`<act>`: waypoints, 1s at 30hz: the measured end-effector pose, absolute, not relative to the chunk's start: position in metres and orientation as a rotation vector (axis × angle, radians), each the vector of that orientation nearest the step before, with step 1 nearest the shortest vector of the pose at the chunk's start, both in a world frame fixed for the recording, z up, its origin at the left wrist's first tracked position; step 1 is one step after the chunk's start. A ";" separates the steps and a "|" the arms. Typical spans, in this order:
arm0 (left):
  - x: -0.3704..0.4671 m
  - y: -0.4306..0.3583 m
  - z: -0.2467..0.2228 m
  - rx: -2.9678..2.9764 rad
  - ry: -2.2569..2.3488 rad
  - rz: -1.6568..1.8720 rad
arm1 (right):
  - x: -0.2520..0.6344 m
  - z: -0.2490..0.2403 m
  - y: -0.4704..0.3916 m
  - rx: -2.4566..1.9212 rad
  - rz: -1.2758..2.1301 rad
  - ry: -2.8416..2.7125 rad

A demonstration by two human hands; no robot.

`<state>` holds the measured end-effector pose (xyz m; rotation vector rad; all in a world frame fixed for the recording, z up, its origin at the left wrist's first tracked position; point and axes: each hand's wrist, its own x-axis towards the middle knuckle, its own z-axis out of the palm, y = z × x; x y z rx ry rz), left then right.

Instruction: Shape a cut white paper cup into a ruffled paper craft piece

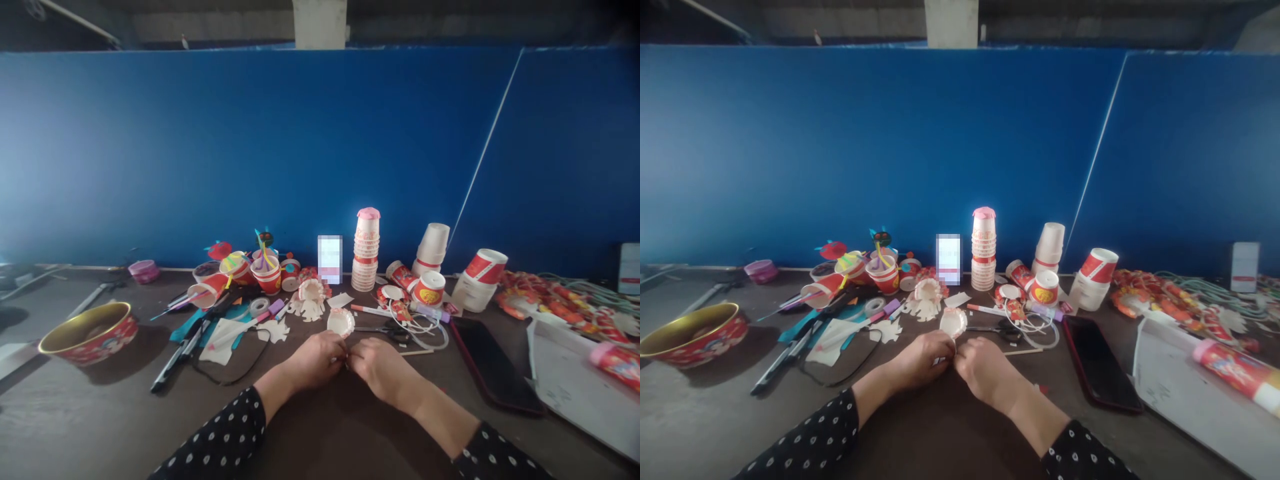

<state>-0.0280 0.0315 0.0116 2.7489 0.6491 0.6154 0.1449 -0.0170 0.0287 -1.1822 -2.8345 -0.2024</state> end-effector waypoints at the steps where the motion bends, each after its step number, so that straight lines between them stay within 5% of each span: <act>1: -0.028 0.032 0.011 2.753 0.646 0.614 | 0.144 0.029 -0.017 -1.180 -0.213 -2.848; 30: -0.030 0.031 0.013 2.715 0.649 0.626 | 0.147 0.021 -0.015 -1.096 -0.312 -2.853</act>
